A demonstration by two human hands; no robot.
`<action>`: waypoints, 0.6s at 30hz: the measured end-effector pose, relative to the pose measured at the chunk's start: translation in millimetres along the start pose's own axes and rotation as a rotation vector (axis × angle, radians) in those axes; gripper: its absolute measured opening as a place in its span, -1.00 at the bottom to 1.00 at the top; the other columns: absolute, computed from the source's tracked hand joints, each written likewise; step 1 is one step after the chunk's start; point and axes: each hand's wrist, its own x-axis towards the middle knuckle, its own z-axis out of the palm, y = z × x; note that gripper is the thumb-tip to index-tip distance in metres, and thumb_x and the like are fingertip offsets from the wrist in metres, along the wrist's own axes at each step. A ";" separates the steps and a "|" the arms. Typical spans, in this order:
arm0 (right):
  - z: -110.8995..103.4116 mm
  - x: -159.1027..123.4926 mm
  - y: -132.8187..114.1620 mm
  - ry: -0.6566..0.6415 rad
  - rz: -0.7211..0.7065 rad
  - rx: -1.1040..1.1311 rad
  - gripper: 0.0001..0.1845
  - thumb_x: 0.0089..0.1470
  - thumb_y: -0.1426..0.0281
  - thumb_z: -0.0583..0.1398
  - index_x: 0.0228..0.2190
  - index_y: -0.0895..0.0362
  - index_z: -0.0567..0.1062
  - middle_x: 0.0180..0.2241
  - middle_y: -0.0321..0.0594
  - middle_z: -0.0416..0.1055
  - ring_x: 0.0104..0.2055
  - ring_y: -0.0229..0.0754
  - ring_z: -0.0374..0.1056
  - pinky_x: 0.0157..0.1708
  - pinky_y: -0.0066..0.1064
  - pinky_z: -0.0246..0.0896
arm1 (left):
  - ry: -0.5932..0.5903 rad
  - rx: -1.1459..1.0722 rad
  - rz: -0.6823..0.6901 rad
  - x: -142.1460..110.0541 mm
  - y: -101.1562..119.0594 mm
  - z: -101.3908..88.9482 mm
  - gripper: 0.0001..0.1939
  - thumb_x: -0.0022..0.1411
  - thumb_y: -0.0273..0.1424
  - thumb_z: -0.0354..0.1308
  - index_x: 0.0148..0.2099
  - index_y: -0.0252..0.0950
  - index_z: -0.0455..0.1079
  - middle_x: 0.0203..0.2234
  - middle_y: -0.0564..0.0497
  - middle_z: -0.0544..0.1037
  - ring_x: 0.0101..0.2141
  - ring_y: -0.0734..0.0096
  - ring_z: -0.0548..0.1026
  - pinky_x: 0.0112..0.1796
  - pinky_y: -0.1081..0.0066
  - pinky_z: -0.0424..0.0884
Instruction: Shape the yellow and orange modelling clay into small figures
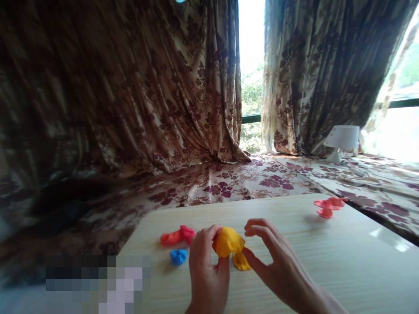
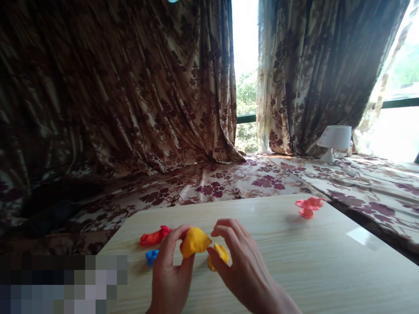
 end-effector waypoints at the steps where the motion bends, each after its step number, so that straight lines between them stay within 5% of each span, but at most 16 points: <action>1: 0.4 -0.7 0.2 0.002 0.003 0.004 -0.80 0.03 0.49 0.14 -0.25 0.07 0.28 -0.23 -0.14 0.32 -0.20 -0.13 0.33 -0.24 -0.31 0.31 | 0.010 0.012 0.020 0.9 -0.9 -0.5 -0.69 0.08 -0.57 0.04 -0.10 -0.21 0.29 -0.29 -0.04 0.50 -0.26 0.27 0.46 -0.23 0.27 0.39; 7: 1.8 -2.4 -1.6 0.011 0.017 0.023 -0.87 0.06 0.47 0.12 -0.30 0.07 0.29 -0.27 -0.16 0.33 -0.25 -0.15 0.33 -0.27 -0.34 0.30 | 0.028 -0.011 0.012 -0.3 -2.6 -0.1 -0.68 0.07 -0.57 0.04 -0.10 -0.21 0.30 -0.27 -0.05 0.49 -0.23 0.26 0.45 -0.22 0.27 0.39; 13: -1.8 -0.5 -3.1 0.064 -0.031 0.125 -0.87 0.10 0.52 0.09 -0.29 0.08 0.33 -0.34 -0.21 0.34 -0.32 -0.21 0.32 -0.33 -0.41 0.27 | -0.067 -0.223 -0.252 -4.9 14.6 9.5 -0.69 0.06 -0.49 0.12 -0.09 -0.24 0.29 -0.28 -0.02 0.49 -0.26 0.33 0.48 -0.28 0.39 0.45; 18: -3.6 1.6 -0.4 0.104 0.021 0.074 -0.88 0.09 0.53 0.10 -0.32 0.09 0.37 -0.38 -0.23 0.33 -0.36 -0.23 0.29 -0.37 -0.42 0.23 | -0.013 -0.076 -0.007 -0.6 21.4 7.5 -0.71 0.05 -0.48 0.18 -0.13 -0.23 0.29 -0.29 -0.02 0.44 -0.22 0.33 0.43 -0.16 0.31 0.38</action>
